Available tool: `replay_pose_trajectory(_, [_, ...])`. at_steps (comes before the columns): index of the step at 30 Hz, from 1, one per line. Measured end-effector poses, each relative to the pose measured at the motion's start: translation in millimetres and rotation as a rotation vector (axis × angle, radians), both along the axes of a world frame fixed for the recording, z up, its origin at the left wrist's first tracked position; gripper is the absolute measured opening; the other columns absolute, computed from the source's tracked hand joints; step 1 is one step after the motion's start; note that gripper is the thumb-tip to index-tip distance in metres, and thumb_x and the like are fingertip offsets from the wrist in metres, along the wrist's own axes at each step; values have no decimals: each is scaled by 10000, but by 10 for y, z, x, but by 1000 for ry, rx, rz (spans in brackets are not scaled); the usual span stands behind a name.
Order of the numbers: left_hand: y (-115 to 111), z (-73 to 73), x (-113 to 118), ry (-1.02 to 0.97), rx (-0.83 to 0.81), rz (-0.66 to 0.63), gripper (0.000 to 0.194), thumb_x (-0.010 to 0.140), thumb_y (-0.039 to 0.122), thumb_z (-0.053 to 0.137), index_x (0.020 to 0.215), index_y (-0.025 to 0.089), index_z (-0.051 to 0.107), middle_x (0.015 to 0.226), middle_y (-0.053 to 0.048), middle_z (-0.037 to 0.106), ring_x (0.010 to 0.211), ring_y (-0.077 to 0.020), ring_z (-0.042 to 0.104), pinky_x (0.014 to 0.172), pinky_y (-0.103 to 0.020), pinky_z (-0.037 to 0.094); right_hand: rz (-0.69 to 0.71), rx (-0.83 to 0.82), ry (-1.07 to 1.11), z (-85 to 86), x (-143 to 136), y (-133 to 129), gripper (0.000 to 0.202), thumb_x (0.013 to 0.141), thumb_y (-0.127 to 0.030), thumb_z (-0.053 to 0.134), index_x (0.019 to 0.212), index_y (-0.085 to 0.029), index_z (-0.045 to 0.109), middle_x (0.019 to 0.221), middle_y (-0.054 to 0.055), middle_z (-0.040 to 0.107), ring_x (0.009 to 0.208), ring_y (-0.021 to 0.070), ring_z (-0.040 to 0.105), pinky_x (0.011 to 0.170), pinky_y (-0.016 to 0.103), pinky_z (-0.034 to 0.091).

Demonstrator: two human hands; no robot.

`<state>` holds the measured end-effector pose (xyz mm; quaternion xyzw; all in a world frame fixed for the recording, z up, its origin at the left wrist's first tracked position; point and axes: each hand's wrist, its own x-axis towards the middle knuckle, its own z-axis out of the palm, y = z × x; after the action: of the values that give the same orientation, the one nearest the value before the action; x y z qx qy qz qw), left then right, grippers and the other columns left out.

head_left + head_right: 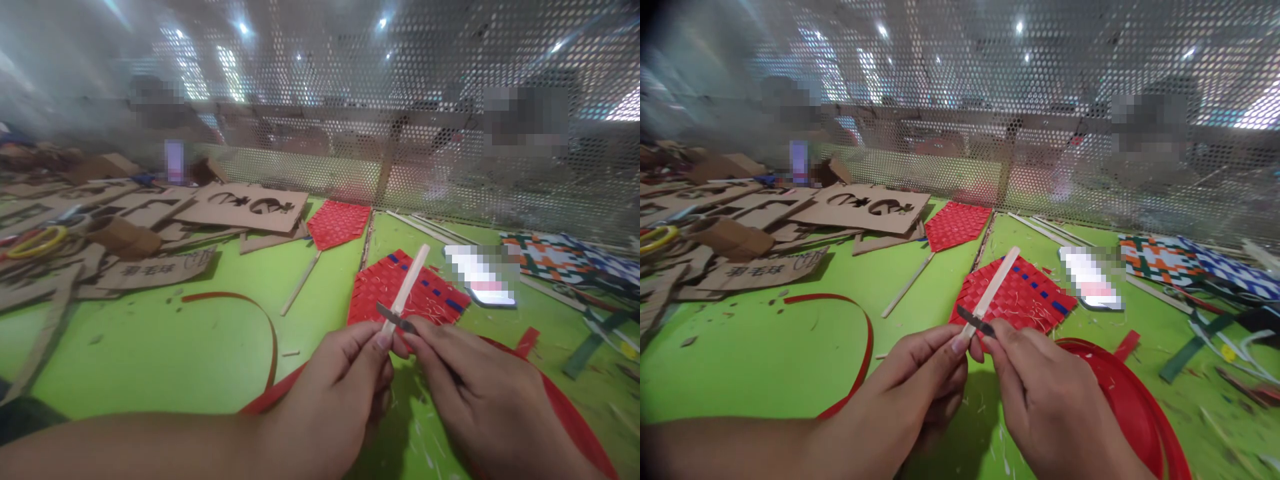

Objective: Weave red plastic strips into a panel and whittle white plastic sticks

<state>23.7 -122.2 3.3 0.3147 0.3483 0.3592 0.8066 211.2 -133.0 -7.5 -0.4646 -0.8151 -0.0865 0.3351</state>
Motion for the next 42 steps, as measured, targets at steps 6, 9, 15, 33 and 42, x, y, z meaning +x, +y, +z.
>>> replay_pose_trajectory(6, [2,8,-29,90,-24,-29,244,1064,427,574,935,219,567,592,107,371,465,-64,292,365,-166,264,-8,108,-121,-17,5,36,333,1122,-212,445,1095,-108,761,955,146,846,698,224,805,540,294,602])
replay_pose_trajectory(9, [1,45,-34,122,-30,-31,253,1059,421,566,905,221,550,605,104,395,455,-62,303,348,-161,294,2,131,-134,-41,23,50,332,1129,-221,441,1100,-117,755,945,135,843,686,222,799,536,303,586])
replay_pose_trajectory(15, [7,3,-8,105,-7,-15,289,1020,474,619,893,230,531,587,110,374,464,-65,300,363,-155,270,35,27,-13,-59,51,64,290,1121,-267,496,1117,-137,755,957,91,844,774,204,818,634,279,623])
replay_pose_trajectory(33, [-26,-50,-27,113,-2,-44,309,1042,534,584,944,243,554,605,102,424,452,-54,304,376,-151,234,70,-76,4,98,112,58,259,1088,-238,527,1111,-200,783,1086,27,861,892,173,837,802,252,675])
replay_pose_trajectory(42, [-37,-74,-7,131,32,-68,319,1063,525,549,918,241,547,561,110,372,444,-60,275,389,-169,219,111,-167,87,117,15,49,304,1091,-243,507,955,-220,778,929,29,851,790,156,819,713,212,647])
